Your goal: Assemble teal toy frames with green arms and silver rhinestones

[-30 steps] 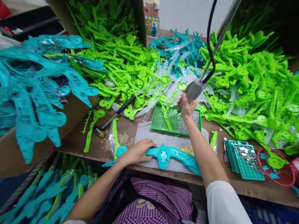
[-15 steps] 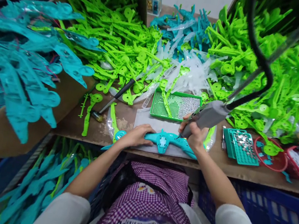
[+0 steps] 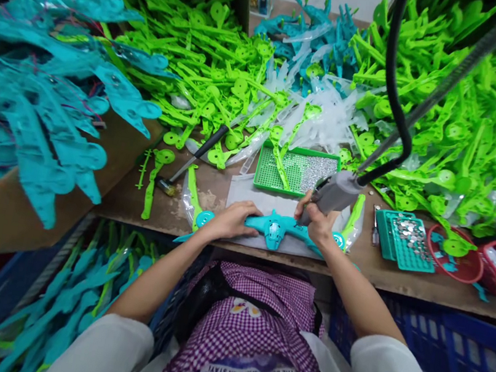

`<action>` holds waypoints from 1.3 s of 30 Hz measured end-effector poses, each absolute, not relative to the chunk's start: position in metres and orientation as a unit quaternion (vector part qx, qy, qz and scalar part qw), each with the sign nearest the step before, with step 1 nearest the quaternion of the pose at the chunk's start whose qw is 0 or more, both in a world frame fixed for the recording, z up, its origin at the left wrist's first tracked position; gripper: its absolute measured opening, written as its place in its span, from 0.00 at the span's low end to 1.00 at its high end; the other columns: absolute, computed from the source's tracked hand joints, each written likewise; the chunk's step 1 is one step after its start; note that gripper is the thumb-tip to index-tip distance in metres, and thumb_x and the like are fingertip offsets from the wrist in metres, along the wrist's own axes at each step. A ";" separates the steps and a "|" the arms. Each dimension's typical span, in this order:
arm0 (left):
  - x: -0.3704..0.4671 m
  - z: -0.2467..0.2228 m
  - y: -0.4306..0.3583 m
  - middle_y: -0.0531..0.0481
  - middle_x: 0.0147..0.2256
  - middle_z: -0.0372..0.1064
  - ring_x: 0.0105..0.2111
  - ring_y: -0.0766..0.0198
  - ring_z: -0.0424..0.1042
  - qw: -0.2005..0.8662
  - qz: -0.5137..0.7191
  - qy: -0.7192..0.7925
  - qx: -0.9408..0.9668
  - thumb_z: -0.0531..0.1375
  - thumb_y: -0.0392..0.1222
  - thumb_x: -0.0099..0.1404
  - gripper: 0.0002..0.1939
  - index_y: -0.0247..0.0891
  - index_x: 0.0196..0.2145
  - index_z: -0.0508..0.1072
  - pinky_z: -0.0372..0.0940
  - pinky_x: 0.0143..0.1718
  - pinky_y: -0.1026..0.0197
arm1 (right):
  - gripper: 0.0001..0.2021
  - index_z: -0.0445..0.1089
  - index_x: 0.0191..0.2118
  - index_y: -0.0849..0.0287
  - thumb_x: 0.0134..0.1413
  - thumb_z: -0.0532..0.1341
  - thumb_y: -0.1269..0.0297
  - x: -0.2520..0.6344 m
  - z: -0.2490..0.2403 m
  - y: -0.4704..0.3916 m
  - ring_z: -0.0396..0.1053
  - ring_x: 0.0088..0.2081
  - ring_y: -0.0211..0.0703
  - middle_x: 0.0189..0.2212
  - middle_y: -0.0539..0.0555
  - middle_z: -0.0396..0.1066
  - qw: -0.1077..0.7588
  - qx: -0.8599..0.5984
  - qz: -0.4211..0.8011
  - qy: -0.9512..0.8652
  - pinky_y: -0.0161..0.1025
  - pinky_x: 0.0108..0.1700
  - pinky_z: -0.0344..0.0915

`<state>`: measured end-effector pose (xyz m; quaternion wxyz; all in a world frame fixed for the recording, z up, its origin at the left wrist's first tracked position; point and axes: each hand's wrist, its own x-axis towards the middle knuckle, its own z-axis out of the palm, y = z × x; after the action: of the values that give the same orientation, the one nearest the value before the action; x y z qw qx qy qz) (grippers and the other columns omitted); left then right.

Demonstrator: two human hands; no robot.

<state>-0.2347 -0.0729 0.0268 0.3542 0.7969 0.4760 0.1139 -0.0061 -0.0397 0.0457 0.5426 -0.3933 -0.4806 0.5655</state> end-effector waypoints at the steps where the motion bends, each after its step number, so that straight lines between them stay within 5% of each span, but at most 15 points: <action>1: -0.234 0.027 -0.073 0.45 0.42 0.71 0.44 0.55 0.70 0.355 0.115 0.477 0.796 0.68 0.46 0.56 0.22 0.37 0.47 0.73 0.63 0.46 0.57 | 0.18 0.67 0.24 0.58 0.42 0.64 0.46 -0.006 0.044 -0.041 0.61 0.15 0.35 0.14 0.47 0.66 0.538 -0.400 0.564 -0.482 0.33 0.16 0.58; 9: -0.235 0.026 -0.074 0.45 0.42 0.71 0.44 0.54 0.70 0.357 0.120 0.483 0.791 0.69 0.45 0.55 0.22 0.38 0.47 0.73 0.63 0.46 0.56 | 0.19 0.68 0.30 0.56 0.41 0.65 0.45 -0.002 0.057 -0.040 0.62 0.15 0.36 0.15 0.46 0.67 0.543 -0.364 0.574 -0.492 0.35 0.16 0.59; 15: -0.237 0.023 -0.075 0.45 0.43 0.70 0.46 0.54 0.69 0.360 0.121 0.480 0.791 0.68 0.48 0.56 0.22 0.39 0.47 0.72 0.62 0.48 0.54 | 0.22 0.67 0.32 0.54 0.47 0.56 0.38 -0.018 0.087 0.040 0.60 0.15 0.33 0.15 0.44 0.60 0.647 -0.386 0.428 -0.500 0.34 0.17 0.58; 34: -0.236 0.026 -0.075 0.46 0.45 0.69 0.47 0.53 0.68 0.378 0.110 0.487 0.780 0.67 0.46 0.57 0.22 0.40 0.48 0.71 0.61 0.49 0.54 | 0.19 0.67 0.28 0.56 0.48 0.60 0.42 -0.032 0.049 0.109 0.61 0.15 0.33 0.16 0.45 0.63 0.623 -0.410 0.406 -0.529 0.35 0.19 0.59; 39: -0.239 0.027 -0.073 0.45 0.44 0.69 0.47 0.53 0.68 0.381 0.109 0.482 0.781 0.67 0.48 0.58 0.22 0.39 0.48 0.71 0.62 0.49 0.52 | 0.22 0.69 0.35 0.57 0.50 0.57 0.40 -0.031 0.054 0.110 0.62 0.17 0.33 0.17 0.44 0.63 0.607 -0.422 0.403 -0.540 0.34 0.21 0.60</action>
<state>-0.2391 -0.0728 0.0272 0.3813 0.7812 0.4823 0.1088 -0.0306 0.1096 0.0542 0.6066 -0.4215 -0.5400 0.4035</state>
